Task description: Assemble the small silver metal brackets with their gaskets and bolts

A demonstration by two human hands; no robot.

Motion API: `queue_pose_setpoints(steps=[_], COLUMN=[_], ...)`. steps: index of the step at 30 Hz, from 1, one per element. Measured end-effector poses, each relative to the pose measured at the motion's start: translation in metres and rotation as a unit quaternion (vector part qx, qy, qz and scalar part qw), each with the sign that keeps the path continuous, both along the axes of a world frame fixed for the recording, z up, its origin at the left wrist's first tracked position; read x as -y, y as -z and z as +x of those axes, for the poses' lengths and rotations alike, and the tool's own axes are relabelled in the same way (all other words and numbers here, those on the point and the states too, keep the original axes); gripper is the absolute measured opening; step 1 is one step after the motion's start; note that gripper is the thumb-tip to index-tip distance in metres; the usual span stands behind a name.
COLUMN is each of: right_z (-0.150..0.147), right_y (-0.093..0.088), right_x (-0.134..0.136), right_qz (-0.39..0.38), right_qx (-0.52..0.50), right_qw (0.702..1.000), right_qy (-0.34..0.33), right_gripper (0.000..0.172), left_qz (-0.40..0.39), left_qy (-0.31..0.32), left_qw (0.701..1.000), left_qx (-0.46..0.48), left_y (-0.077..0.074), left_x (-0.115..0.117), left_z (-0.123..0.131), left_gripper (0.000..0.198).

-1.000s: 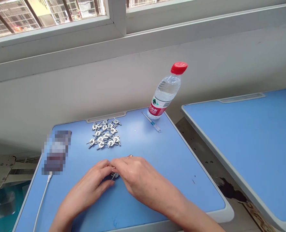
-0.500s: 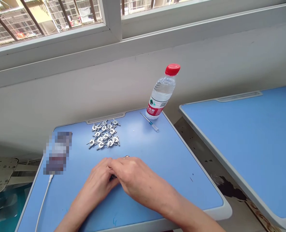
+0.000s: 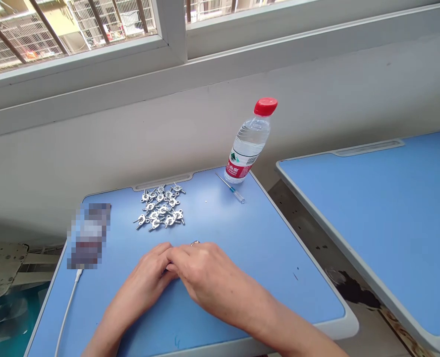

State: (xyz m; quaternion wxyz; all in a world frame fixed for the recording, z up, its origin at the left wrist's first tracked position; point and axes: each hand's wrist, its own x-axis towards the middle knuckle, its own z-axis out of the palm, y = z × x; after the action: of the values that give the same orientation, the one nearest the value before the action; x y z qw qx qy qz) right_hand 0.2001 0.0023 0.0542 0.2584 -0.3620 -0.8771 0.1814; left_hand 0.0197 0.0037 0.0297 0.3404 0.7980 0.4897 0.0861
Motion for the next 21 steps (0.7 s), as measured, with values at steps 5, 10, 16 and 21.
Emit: queue_pose_setpoints(steps=[5,10,16,21], right_z=[-0.0017,-0.0025,-0.0021,-0.0025], right_y=[-0.0008,-0.0002,-0.0006,0.0013], right_x=[0.0002,0.0006,0.0024,0.0015], right_qz=[0.003,0.006,0.007,-0.005], right_qx=[-0.012,-0.004,-0.001,0.003], right_qw=[1.0,1.0,1.0,1.0], right_qy=[0.018,0.029,0.028,0.014], right_gripper=[0.027,0.028,0.031,0.029], left_qz=[0.012,0.021,0.021,0.025], left_qy=[0.001,0.003,0.003,0.0], left_qw=[1.0,1.0,1.0,1.0], left_qx=[-0.006,-0.012,-0.02,-0.018], left_y=[0.0002,0.0008,0.0021,0.0038], left_x=[0.0006,-0.0002,-0.0003,0.0024], left_z=[0.0005,0.0006,0.0002,0.0011], left_gripper=[0.021,0.019,0.02,0.02])
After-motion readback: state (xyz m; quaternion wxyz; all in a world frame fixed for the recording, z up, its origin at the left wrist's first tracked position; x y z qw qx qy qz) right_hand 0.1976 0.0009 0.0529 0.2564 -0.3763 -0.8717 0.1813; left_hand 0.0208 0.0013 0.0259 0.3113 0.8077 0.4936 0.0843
